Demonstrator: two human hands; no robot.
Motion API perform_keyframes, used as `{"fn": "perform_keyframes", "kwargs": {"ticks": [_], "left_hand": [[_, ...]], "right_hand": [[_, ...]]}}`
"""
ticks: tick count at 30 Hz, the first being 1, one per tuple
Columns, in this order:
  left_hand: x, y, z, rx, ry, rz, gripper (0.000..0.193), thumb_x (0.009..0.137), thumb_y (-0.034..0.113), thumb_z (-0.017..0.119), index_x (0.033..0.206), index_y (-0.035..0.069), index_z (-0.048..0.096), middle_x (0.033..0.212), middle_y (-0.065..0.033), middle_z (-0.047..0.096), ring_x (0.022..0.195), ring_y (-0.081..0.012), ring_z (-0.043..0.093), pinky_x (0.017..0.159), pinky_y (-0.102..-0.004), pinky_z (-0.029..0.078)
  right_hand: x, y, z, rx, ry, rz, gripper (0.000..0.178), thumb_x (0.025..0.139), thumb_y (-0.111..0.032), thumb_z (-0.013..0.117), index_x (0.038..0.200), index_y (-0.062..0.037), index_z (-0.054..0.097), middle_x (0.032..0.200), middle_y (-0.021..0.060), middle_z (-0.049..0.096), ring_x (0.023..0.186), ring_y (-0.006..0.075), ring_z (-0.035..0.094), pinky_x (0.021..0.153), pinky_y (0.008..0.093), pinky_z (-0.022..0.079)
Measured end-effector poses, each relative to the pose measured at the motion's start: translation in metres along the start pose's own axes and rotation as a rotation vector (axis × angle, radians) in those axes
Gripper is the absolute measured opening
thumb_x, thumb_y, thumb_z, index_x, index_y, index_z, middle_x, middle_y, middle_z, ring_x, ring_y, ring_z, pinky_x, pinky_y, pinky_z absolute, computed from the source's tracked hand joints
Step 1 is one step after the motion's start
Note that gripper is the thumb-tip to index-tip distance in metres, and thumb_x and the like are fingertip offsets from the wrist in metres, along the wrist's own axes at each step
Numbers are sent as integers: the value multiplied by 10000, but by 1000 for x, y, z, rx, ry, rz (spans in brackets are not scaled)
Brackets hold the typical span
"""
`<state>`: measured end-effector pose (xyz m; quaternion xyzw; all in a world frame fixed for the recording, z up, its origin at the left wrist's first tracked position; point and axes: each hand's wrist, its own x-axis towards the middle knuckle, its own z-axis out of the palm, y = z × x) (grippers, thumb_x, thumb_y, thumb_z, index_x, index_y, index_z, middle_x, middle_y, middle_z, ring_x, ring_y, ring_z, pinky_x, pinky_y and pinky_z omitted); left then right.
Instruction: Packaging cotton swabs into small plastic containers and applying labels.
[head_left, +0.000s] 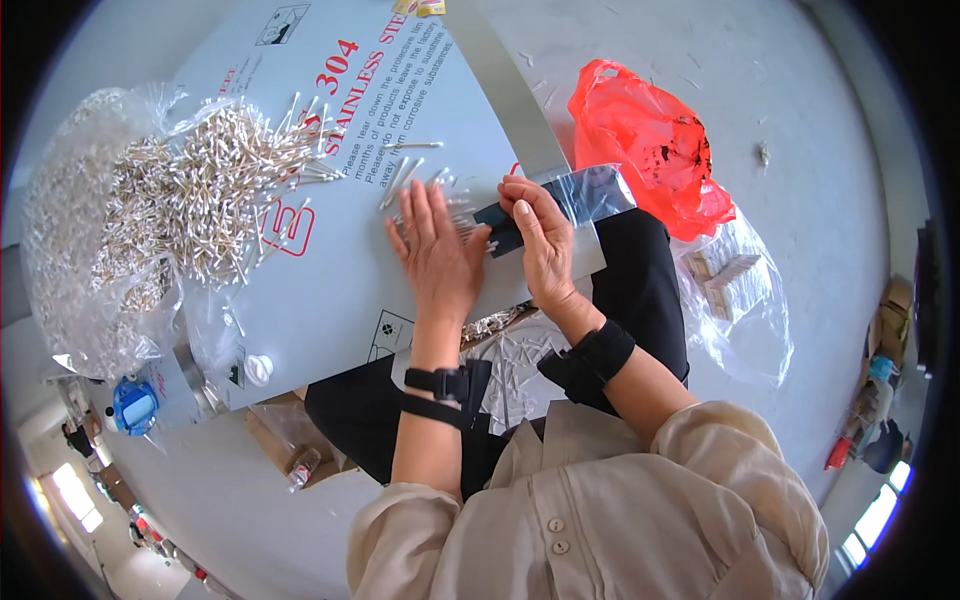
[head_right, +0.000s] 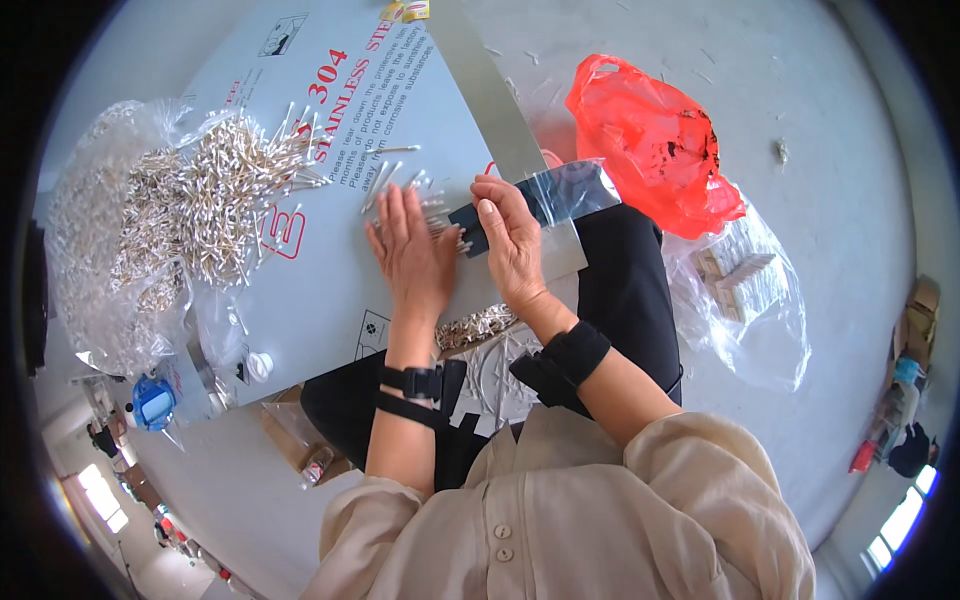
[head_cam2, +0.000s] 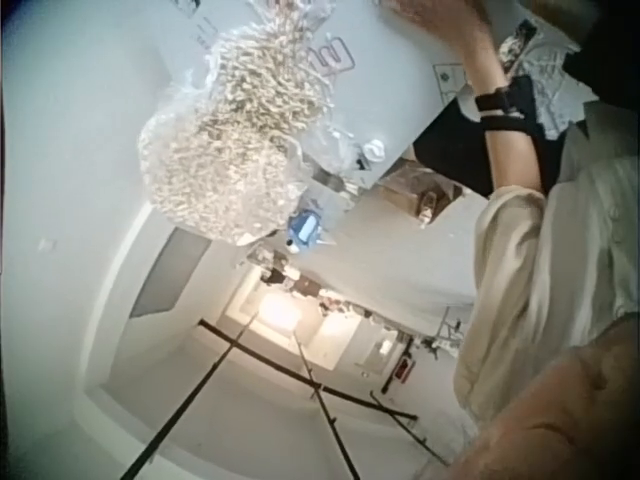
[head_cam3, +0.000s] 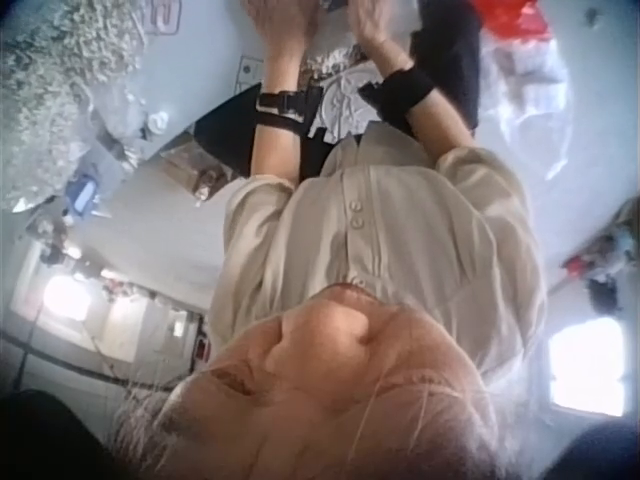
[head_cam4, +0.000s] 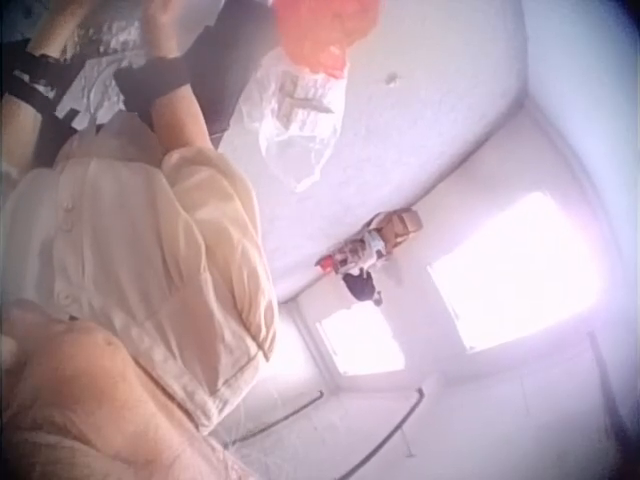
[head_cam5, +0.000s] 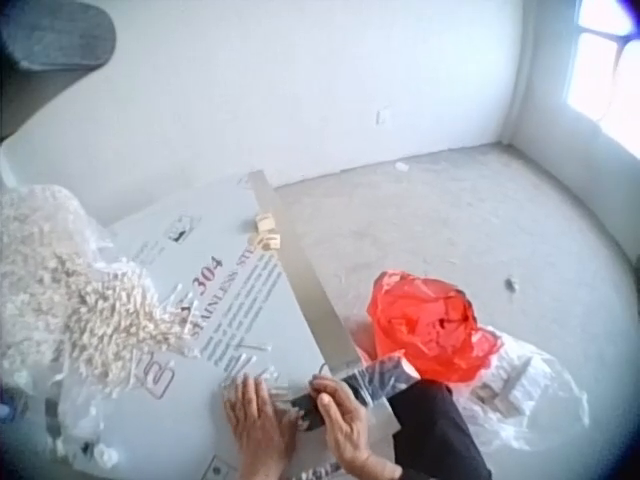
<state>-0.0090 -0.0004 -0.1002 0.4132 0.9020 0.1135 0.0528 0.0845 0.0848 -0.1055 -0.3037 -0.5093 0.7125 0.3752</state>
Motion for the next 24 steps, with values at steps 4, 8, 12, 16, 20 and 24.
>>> {"fn": "perform_keyframes", "kwargs": {"ticks": [4, 8, 12, 16, 20, 24], "left_hand": [[-19, -20, 9, -603, 433, -23, 684, 962, 431, 409, 1434, -28, 223, 1494, -243, 202, 1397, -352, 193, 1130, -485, 144], [-11, -18, 5, -1174, 583, -268, 628, 1004, 388, 332, 1432, -53, 201, 1471, -242, 240, 1378, -295, 252, 1134, -397, 202], [-2, -14, 9, -1422, 566, -288, 664, 999, 410, 344, 1429, -69, 181, 1455, -262, 257, 1368, -292, 272, 1134, -380, 213], [-11, 0, 14, -1460, 508, -254, 663, 997, 408, 355, 1431, -63, 182, 1457, -255, 263, 1365, -293, 277, 1129, -395, 222], [-16, -5, 5, -1360, 568, -249, 633, 993, 373, 379, 1437, -41, 201, 1472, -234, 256, 1374, -311, 262, 1128, -409, 218], [-27, 2, -8, -455, 268, 21, 670, 937, 385, 486, 1435, 3, 252, 1494, -203, 242, 1396, -347, 212, 1127, -476, 170]], "right_hand": [[5, 11, 5, 35, -57, -51, 390, 1002, -205, 432, 1309, 34, 461, 1352, 121, 472, 1267, 204, 437, 1082, 328, 339], [19, 17, 22, 27, -65, -59, 435, 1007, -244, 420, 1340, 35, 424, 1367, 128, 452, 1282, 204, 417, 1086, 321, 332], [23, 21, 28, -42, -111, -53, 448, 1007, -262, 418, 1339, 38, 423, 1363, 132, 454, 1282, 202, 416, 1088, 324, 329], [26, 19, 29, -11, -135, -36, 473, 1005, -289, 417, 1337, 48, 420, 1359, 143, 455, 1277, 211, 421, 1093, 336, 326], [24, 15, 25, 161, -74, 25, 478, 1003, -291, 423, 1322, 63, 429, 1348, 152, 463, 1278, 222, 426, 1093, 343, 331], [18, 10, 9, 161, -36, 52, 461, 1000, -283, 434, 1298, 68, 455, 1330, 154, 483, 1270, 229, 442, 1093, 345, 331]]}}
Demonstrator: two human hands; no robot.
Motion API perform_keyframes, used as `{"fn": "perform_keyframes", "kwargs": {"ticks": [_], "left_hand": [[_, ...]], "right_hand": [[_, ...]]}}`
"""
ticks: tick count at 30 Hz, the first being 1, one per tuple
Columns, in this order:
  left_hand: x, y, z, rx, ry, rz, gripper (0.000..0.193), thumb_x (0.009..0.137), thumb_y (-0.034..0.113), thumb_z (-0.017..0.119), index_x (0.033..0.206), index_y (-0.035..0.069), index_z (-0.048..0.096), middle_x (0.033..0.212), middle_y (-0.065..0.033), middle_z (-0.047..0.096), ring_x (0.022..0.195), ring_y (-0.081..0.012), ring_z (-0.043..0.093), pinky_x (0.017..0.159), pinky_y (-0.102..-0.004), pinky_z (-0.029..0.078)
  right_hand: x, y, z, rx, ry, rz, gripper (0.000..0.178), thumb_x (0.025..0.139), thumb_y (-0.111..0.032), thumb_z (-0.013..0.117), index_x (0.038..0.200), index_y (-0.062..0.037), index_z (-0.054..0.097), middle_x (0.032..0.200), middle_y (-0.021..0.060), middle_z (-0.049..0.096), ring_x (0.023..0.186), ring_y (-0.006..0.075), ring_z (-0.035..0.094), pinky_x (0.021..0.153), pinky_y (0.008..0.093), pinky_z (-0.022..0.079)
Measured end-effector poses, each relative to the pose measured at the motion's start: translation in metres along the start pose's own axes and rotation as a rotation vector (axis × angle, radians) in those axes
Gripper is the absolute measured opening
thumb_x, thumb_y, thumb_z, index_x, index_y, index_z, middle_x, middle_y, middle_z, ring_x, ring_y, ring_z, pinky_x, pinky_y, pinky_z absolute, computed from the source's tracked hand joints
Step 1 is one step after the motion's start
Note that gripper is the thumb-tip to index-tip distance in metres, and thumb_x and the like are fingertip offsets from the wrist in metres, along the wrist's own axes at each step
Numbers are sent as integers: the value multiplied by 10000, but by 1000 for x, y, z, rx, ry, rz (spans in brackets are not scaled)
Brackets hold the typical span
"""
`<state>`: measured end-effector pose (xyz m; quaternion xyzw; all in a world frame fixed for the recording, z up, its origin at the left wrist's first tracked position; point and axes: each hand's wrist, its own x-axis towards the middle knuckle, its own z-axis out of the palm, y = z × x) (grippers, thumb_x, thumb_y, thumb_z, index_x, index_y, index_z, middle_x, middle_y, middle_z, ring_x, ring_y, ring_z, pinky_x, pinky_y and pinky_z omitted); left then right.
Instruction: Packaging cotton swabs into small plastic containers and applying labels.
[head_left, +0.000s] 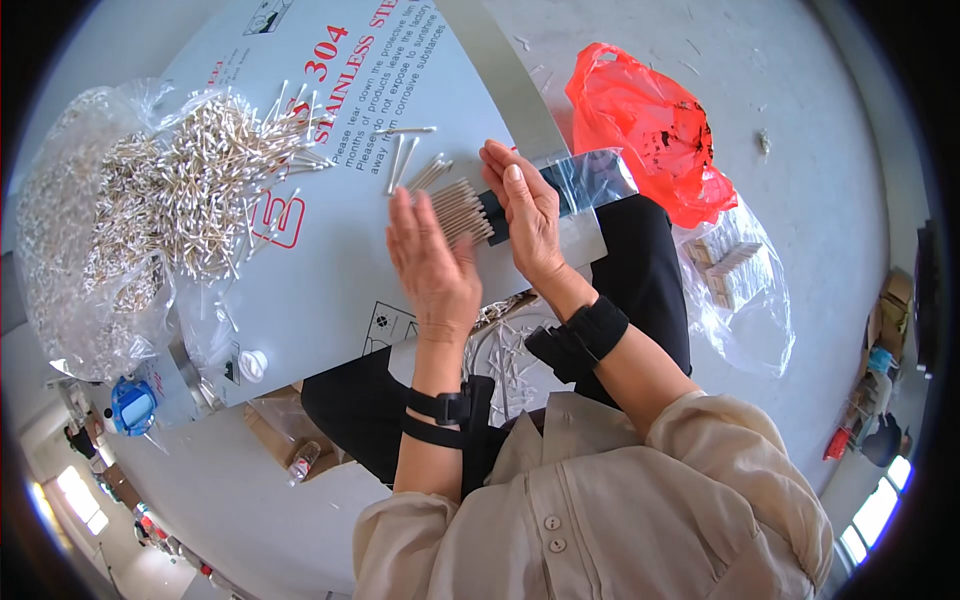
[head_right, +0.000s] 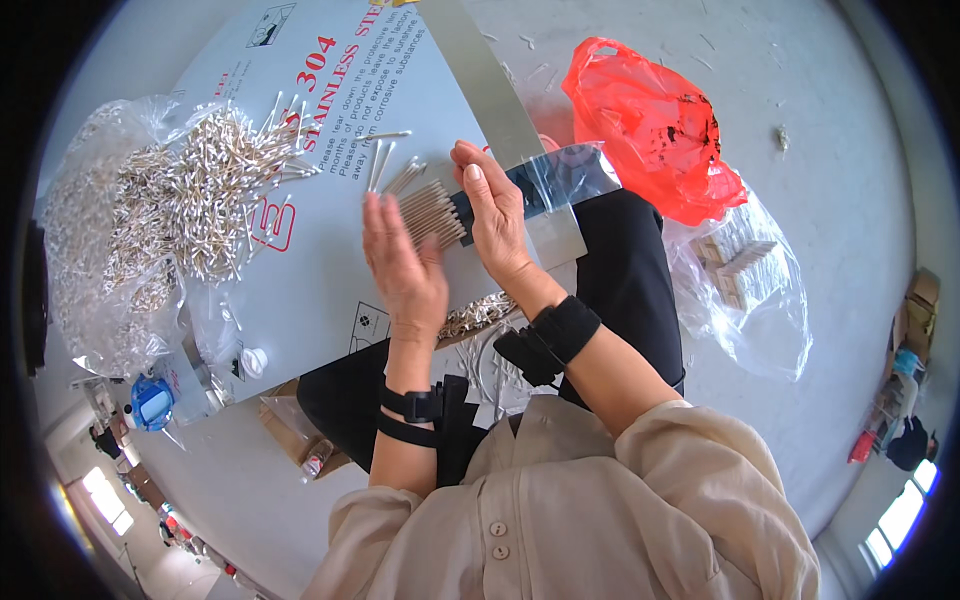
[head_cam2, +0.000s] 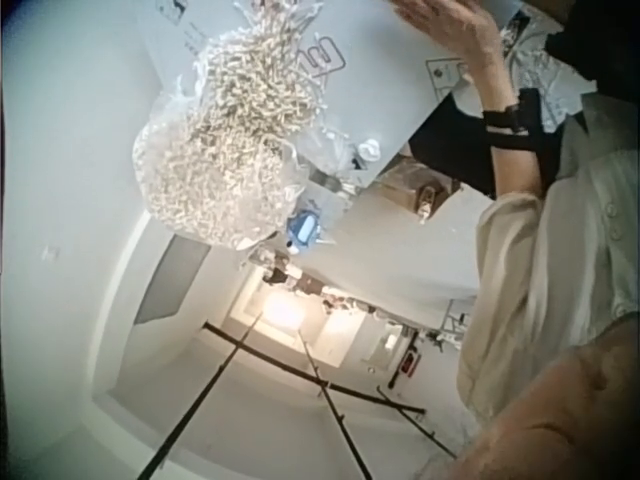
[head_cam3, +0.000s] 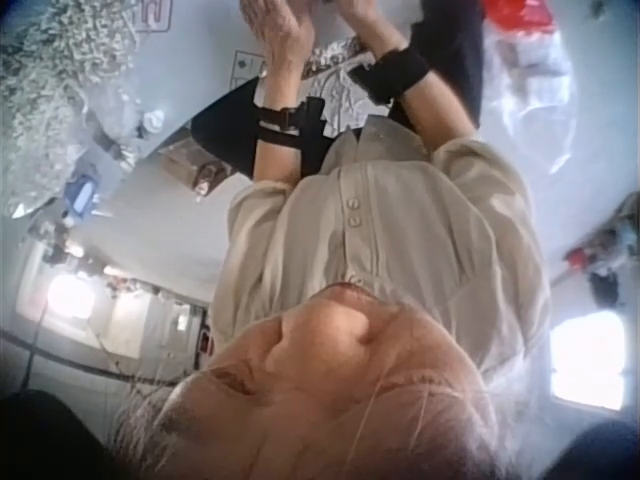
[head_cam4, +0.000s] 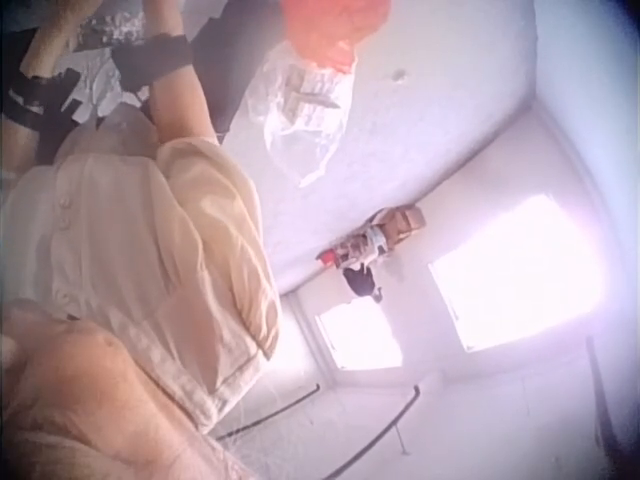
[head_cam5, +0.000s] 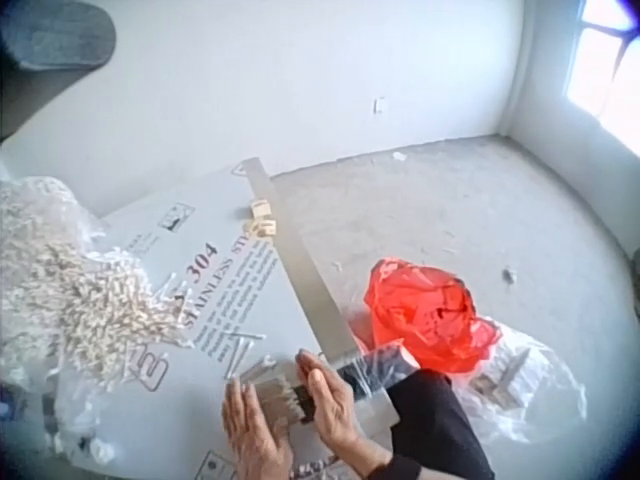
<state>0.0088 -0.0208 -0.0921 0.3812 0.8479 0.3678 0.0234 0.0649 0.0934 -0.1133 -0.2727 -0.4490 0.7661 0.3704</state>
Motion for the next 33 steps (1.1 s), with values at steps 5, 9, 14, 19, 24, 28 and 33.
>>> {"fn": "perform_keyframes", "kwargs": {"ticks": [5, 9, 14, 19, 24, 28, 33], "left_hand": [[1, 5, 1, 417, -299, 74, 791, 855, 454, 569, 1435, 8, 267, 1513, -174, 223, 1415, -318, 177, 1118, -549, 116], [1, 5, -2, 483, -345, 147, 819, 843, 465, 580, 1438, 3, 259, 1520, -169, 207, 1421, -301, 166, 1116, -564, 102], [-1, 0, -4, 409, -358, 134, 756, 887, 412, 557, 1436, -7, 250, 1509, -192, 224, 1416, -308, 178, 1137, -505, 108], [7, -17, 11, -515, 270, -133, 640, 1000, 418, 345, 1422, -50, 234, 1451, -255, 276, 1379, -317, 243, 1130, -413, 205], [17, -12, 27, -930, 274, -268, 618, 998, 401, 361, 1389, -68, 271, 1428, -240, 302, 1339, -293, 323, 1113, -399, 259], [18, -8, 29, -965, 386, -295, 625, 1004, 418, 334, 1407, -54, 258, 1390, -233, 365, 1313, -266, 362, 1104, -381, 280], [-3, -12, 4, -536, 252, -232, 351, 927, 168, 557, 1229, -1, 504, 1214, -122, 543, 1096, -233, 515, 926, -371, 428]], "right_hand": [[-3, -6, -1, 15, 1, 11, 428, 995, -273, 452, 1259, 60, 498, 1298, 138, 508, 1221, 202, 472, 1060, 323, 362], [-9, -10, -3, -42, -35, 21, 418, 1005, -252, 418, 1268, 65, 487, 1344, 154, 476, 1269, 221, 441, 1094, 340, 327], [-11, -9, -1, -117, -46, -28, 424, 1006, -265, 414, 1280, 51, 484, 1372, 144, 451, 1279, 213, 427, 1094, 331, 322], [-9, 1, 6, -39, -19, -56, 447, 1004, -291, 419, 1313, 30, 460, 1399, 128, 424, 1290, 209, 411, 1095, 326, 319], [-14, 7, 11, -159, -54, -75, 471, 1004, -304, 419, 1322, 43, 445, 1363, 141, 458, 1274, 204, 422, 1079, 318, 332], [-15, 7, 12, -138, 2, -95, 469, 1001, -301, 428, 1309, 53, 453, 1315, 143, 501, 1249, 214, 454, 1068, 321, 350], [-5, -13, -10, 17, 30, -36, 391, 991, -247, 468, 1241, 50, 514, 1255, 114, 547, 1154, 173, 523, 1023, 298, 387]]}}
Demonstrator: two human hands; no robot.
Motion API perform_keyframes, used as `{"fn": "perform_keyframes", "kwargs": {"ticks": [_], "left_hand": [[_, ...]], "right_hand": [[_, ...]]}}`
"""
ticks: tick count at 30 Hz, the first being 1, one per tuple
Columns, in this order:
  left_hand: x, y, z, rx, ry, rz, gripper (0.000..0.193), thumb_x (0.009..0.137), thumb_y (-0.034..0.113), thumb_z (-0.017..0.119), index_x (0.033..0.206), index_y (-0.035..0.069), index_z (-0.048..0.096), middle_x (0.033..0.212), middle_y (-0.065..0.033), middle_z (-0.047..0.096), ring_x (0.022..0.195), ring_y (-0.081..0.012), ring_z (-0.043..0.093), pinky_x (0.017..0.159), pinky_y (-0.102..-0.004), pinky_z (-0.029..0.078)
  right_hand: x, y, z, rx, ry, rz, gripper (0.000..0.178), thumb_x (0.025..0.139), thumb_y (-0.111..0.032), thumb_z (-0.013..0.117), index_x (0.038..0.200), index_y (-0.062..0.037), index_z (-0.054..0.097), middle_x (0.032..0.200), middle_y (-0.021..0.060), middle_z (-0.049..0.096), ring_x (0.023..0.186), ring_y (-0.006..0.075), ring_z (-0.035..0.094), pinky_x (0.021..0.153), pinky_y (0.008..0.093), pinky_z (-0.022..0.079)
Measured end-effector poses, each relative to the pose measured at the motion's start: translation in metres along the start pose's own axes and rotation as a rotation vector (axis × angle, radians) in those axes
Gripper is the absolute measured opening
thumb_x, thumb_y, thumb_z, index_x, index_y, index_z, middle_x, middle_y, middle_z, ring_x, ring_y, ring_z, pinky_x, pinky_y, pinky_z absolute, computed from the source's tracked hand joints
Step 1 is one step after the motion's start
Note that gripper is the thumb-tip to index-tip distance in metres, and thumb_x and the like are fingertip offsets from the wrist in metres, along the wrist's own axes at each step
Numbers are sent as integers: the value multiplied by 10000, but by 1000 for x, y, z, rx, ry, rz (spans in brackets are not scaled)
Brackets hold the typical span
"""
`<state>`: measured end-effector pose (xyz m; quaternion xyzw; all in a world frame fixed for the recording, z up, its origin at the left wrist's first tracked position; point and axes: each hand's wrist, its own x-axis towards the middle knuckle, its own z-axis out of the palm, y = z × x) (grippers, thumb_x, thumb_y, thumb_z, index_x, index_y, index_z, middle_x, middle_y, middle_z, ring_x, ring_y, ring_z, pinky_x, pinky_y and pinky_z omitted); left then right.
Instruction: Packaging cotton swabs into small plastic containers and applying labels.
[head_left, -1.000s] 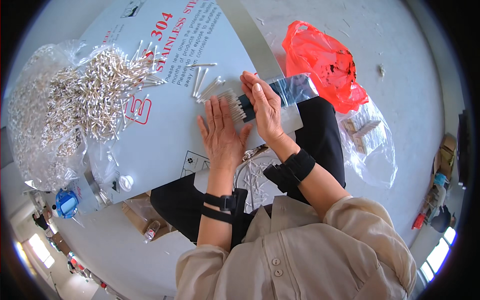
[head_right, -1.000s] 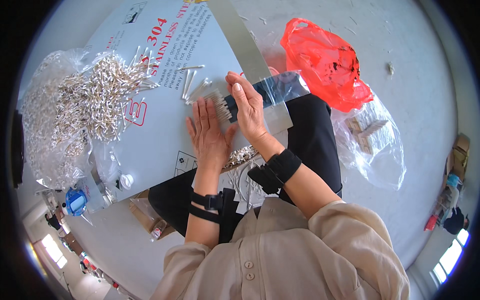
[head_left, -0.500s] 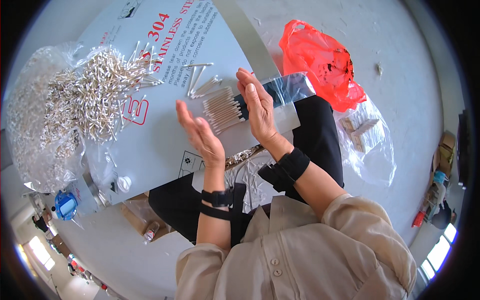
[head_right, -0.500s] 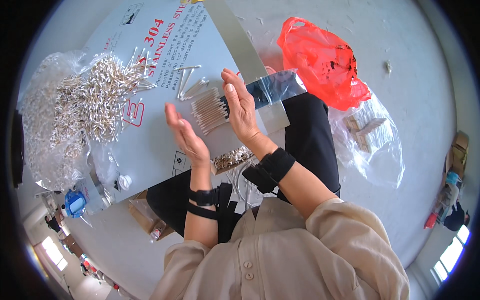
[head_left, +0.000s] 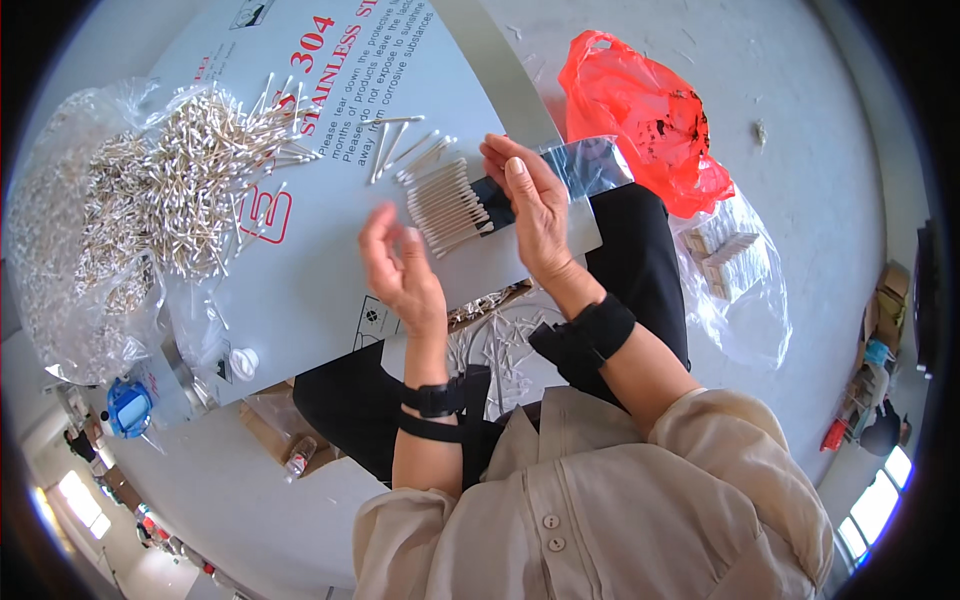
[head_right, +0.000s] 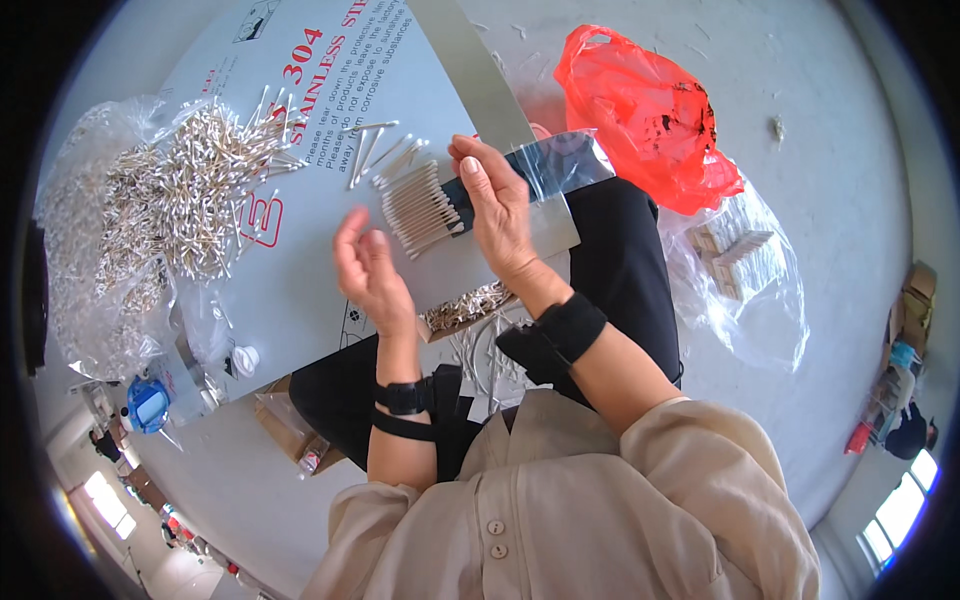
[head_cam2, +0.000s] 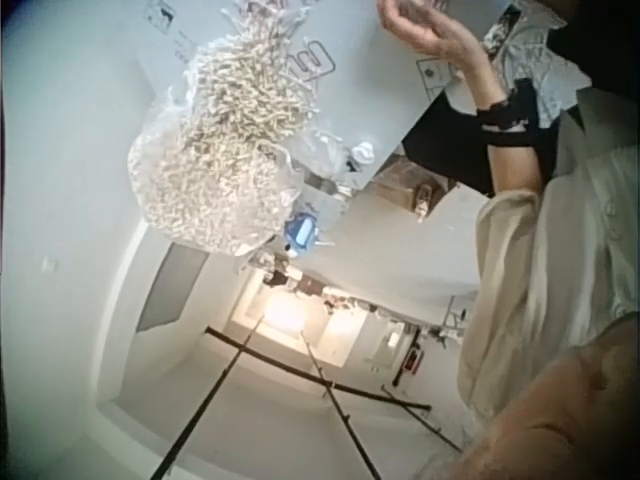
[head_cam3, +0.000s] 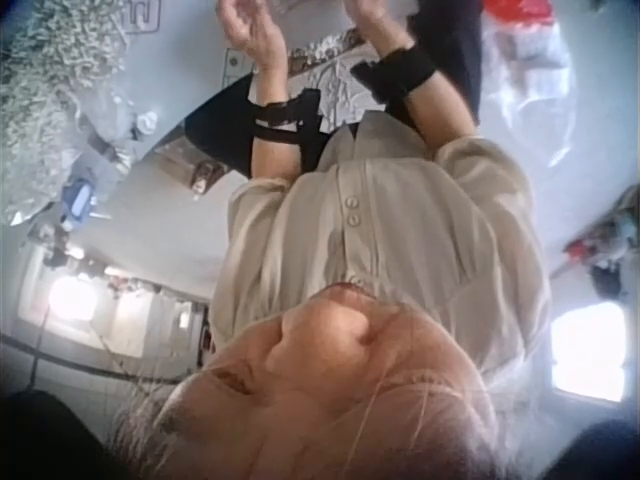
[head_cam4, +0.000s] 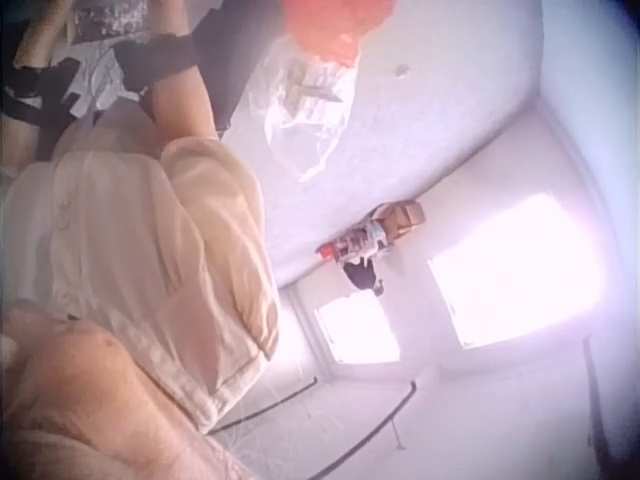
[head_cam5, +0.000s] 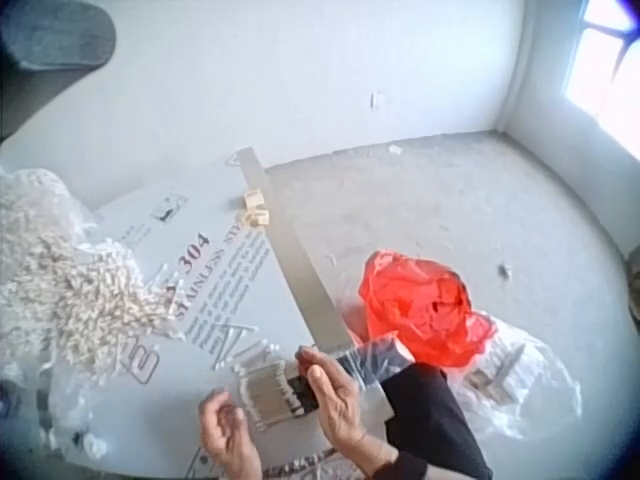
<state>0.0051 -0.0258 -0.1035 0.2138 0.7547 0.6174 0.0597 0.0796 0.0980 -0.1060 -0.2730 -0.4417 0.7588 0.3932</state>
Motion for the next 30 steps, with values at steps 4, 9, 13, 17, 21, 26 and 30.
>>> {"fn": "perform_keyframes", "kwargs": {"ticks": [4, 9, 13, 17, 21, 26, 30], "left_hand": [[0, 0, -22, 387, -285, 346, 240, 722, -14, 678, 942, 57, 615, 976, -76, 583, 926, -268, 537, 770, -375, 457], [-1, -2, -15, 382, -243, 320, 204, 673, -41, 690, 838, 61, 627, 890, -47, 570, 863, -261, 526, 739, -361, 459], [0, -1, -10, 428, -209, 341, 183, 668, -51, 687, 800, 58, 622, 861, -34, 565, 851, -254, 523, 730, -351, 456], [1, -5, -12, 461, -233, 356, 204, 672, -42, 681, 837, 59, 615, 887, -50, 568, 858, -269, 513, 747, -372, 445], [-2, 0, -9, 508, -190, 352, 291, 780, 22, 649, 1063, 45, 586, 1119, -121, 555, 1045, -291, 507, 887, -412, 412], [5, -3, 14, -255, 99, 17, 564, 989, 319, 411, 1393, -53, 284, 1464, -188, 267, 1359, -273, 269, 1120, -416, 234], [22, -8, 27, -441, 93, -90, 635, 994, 394, 360, 1411, -67, 232, 1483, -213, 226, 1401, -271, 198, 1149, -398, 153]], "right_hand": [[0, -24, -24, -510, -189, 103, 88, 839, -5, 637, 927, -3, 628, 1013, 48, 620, 855, 177, 607, 763, 300, 490], [-3, -32, -28, -1080, -610, -347, 198, 688, 30, 673, 869, -30, 619, 830, 106, 551, 799, 293, 589, 692, 353, 491], [-2, -21, -27, -1243, -568, -511, 108, 720, -29, 667, 769, -23, 570, 779, 106, 530, 752, 305, 575, 657, 380, 489], [-3, -25, -18, -1262, -553, -445, 115, 736, -44, 653, 746, -20, 541, 733, 111, 509, 721, 305, 569, 632, 383, 487], [-7, -23, -17, -1183, -428, -302, 110, 790, -82, 629, 862, -13, 581, 775, 109, 549, 760, 275, 596, 656, 357, 491], [-8, -2, -9, -320, -123, -39, 304, 953, -182, 520, 1200, -7, 540, 1142, 100, 596, 1108, 194, 562, 920, 295, 447], [-1, 13, 10, -168, -160, -20, 484, 1006, -256, 410, 1403, 12, 338, 1444, 117, 355, 1354, 199, 317, 1116, 318, 254]]}}
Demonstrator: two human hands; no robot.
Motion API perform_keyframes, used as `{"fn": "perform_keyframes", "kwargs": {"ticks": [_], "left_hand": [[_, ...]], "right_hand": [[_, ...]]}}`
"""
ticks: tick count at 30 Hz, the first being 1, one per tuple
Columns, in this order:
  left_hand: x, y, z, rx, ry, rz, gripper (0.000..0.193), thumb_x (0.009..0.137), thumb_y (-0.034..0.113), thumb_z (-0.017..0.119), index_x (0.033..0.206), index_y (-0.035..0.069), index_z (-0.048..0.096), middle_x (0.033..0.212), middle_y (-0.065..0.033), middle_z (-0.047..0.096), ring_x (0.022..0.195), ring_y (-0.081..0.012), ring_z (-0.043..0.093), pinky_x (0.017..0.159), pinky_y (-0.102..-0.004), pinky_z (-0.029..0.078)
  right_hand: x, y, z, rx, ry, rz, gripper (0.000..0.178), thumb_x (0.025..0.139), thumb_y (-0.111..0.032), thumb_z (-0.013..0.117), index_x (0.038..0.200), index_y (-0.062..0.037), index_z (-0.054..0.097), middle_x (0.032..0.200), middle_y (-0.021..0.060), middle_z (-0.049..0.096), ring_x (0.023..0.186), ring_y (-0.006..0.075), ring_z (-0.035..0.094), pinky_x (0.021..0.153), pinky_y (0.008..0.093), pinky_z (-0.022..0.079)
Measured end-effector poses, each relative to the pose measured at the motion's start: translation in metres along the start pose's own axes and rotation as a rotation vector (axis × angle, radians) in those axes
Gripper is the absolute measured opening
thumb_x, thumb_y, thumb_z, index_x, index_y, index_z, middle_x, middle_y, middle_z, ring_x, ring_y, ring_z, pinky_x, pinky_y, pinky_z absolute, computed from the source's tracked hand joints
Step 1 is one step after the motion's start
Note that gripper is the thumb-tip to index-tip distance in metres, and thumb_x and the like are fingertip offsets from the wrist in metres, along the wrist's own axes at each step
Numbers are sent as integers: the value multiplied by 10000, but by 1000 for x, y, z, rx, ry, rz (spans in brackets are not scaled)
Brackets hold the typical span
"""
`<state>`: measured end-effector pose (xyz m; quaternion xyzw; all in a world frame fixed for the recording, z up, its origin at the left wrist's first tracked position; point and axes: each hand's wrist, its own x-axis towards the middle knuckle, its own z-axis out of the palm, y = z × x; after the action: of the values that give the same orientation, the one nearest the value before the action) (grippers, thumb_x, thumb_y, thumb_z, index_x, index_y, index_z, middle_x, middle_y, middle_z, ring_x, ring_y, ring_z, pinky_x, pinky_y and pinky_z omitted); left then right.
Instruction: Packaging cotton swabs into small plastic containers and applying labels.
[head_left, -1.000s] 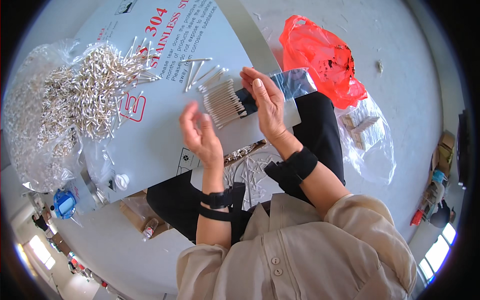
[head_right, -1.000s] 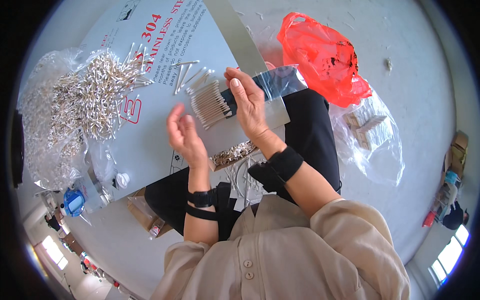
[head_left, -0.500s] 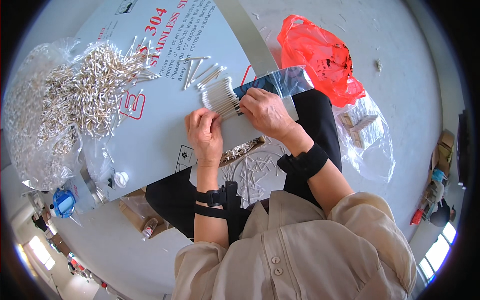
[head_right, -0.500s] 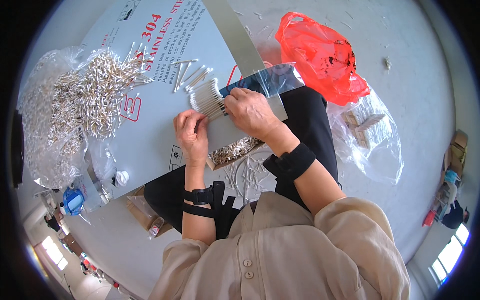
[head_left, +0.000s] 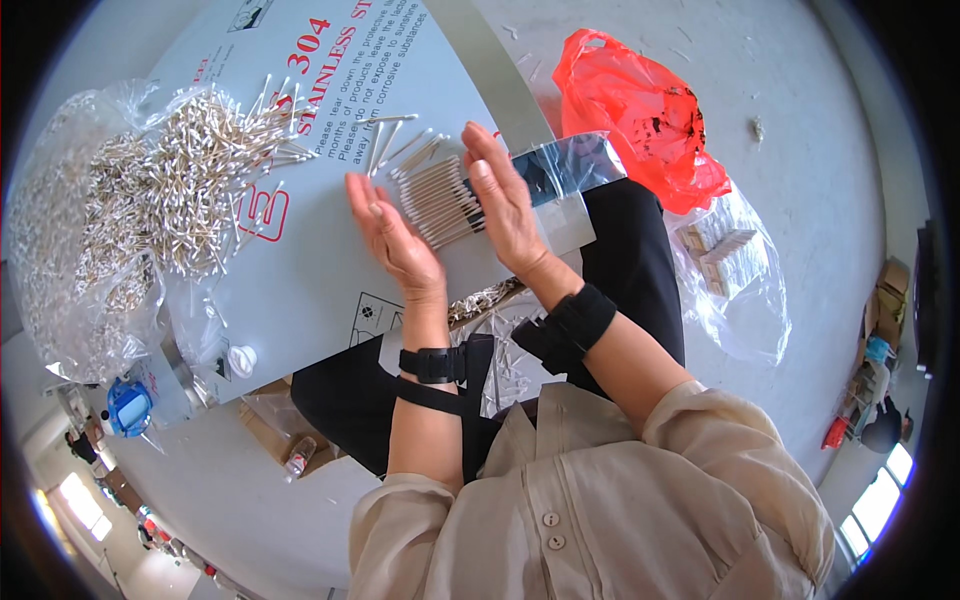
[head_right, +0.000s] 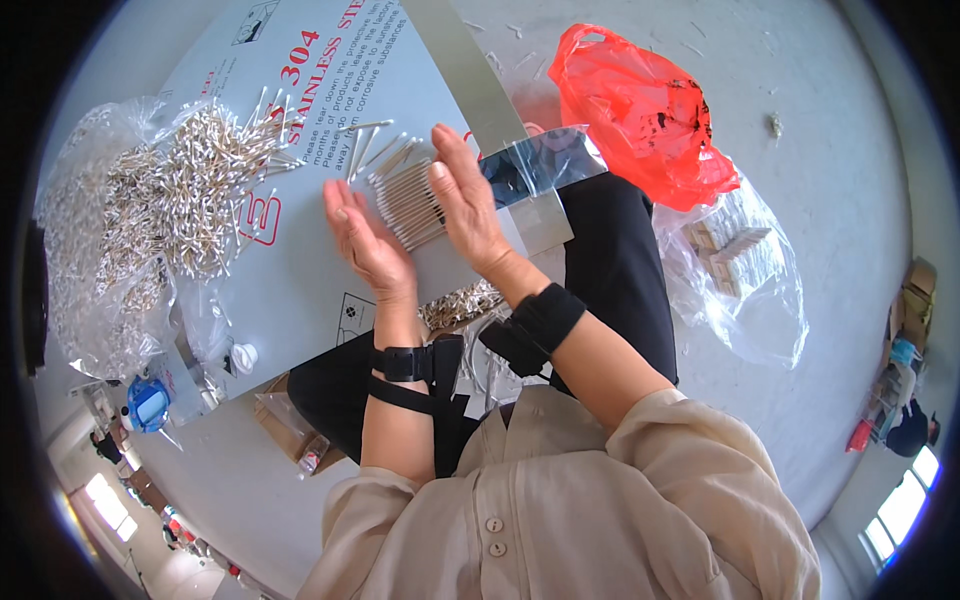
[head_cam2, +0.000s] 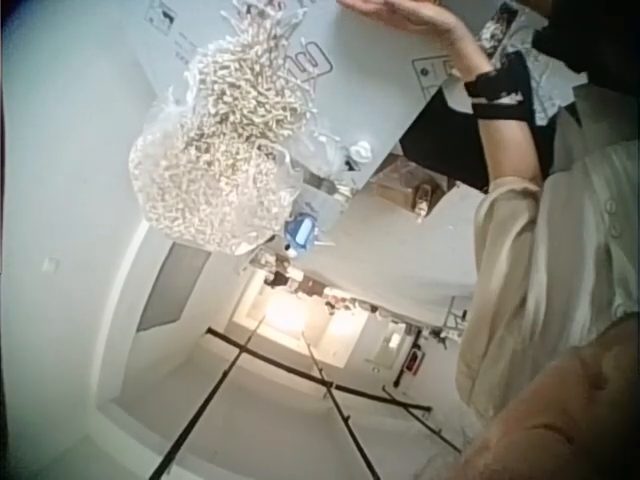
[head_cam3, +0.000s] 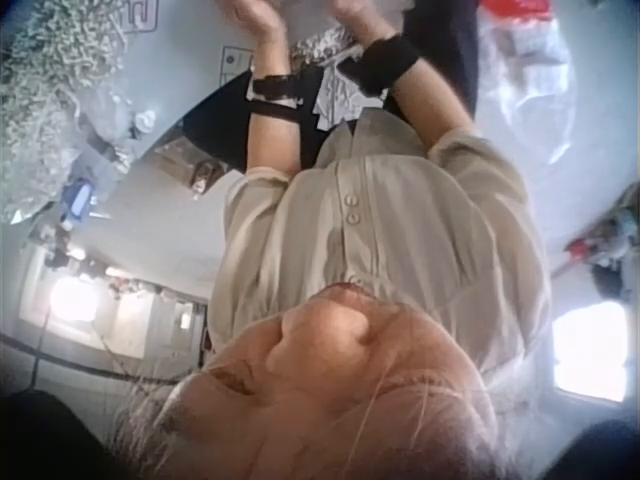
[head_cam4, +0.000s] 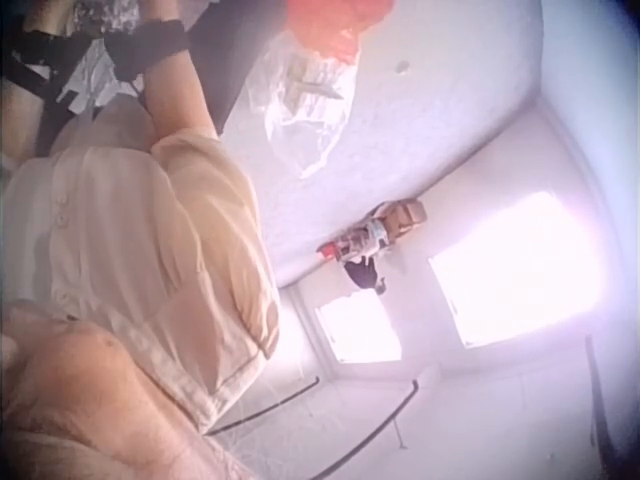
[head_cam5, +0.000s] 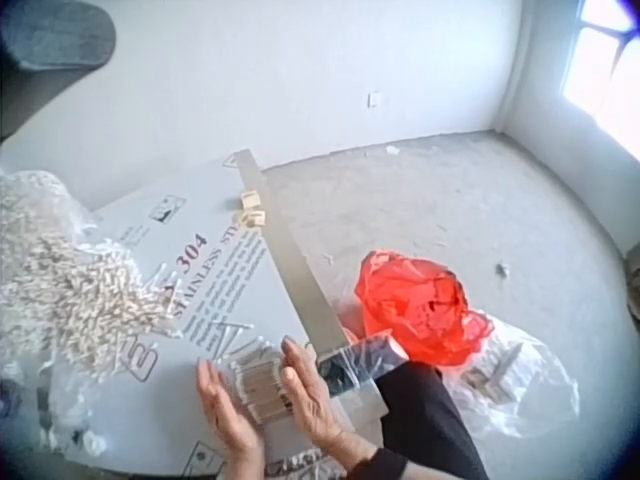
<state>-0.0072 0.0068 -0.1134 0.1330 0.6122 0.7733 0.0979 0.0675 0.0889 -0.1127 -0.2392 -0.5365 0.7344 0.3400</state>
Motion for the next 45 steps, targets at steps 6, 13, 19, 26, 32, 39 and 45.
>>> {"fn": "perform_keyframes", "kwargs": {"ticks": [6, 13, 19, 26, 32, 39, 45], "left_hand": [[3, 9, -8, 21, -171, 0, 654, 991, 421, 345, 1432, -43, 213, 1501, -216, 201, 1412, -276, 178, 1145, -420, 149], [-28, 33, -11, 1340, -713, 360, 885, 816, 544, 576, 1455, 32, 238, 1520, -166, 214, 1423, -307, 159, 1134, -513, 100], [-30, 32, -12, 1382, -739, 339, 937, 756, 501, 662, 1454, 35, 244, 1519, -150, 228, 1426, -279, 165, 1134, -524, 100], [-28, 29, -17, 1303, -718, 341, 873, 840, 490, 581, 1460, 10, 198, 1525, -177, 192, 1426, -301, 153, 1133, -512, 99], [-13, 9, -13, 395, -209, 150, 689, 991, 421, 359, 1447, -53, 154, 1507, -219, 179, 1413, -283, 171, 1147, -407, 130], [-3, 0, 4, 10, -123, -24, 681, 989, 402, 379, 1439, -62, 163, 1493, -216, 210, 1405, -283, 193, 1151, -399, 145], [-8, 12, -31, 284, -176, 65, 656, 983, 384, 403, 1440, -40, 196, 1499, -203, 220, 1401, -289, 212, 1145, -398, 162]], "right_hand": [[5, 3, -4, 55, -58, 42, 526, 998, -304, 427, 1397, 25, 332, 1445, 153, 340, 1354, 216, 314, 1120, 343, 259], [3, -9, -22, 84, 150, 101, 244, 925, -78, 564, 1137, 41, 584, 1071, 85, 631, 989, 151, 605, 897, 268, 476], [1, -26, -27, -604, 11, -9, 89, 793, 50, 640, 878, 34, 619, 810, 43, 584, 728, 97, 577, 644, 224, 477], [-3, -13, -25, -128, 160, 22, 158, 927, -101, 556, 1002, 31, 599, 911, 35, 619, 858, 110, 587, 815, 232, 470], [1, -4, -10, -19, 94, -32, 401, 1001, -244, 432, 1293, 30, 470, 1325, 134, 481, 1250, 194, 445, 1063, 305, 351], [8, 5, 1, -52, -24, -1, 489, 1008, -283, 407, 1367, 48, 375, 1382, 165, 428, 1312, 233, 385, 1101, 330, 302], [2, -5, -18, 85, 112, 53, 391, 982, -192, 482, 1283, 55, 465, 1246, 130, 536, 1197, 196, 498, 1030, 300, 385]]}}
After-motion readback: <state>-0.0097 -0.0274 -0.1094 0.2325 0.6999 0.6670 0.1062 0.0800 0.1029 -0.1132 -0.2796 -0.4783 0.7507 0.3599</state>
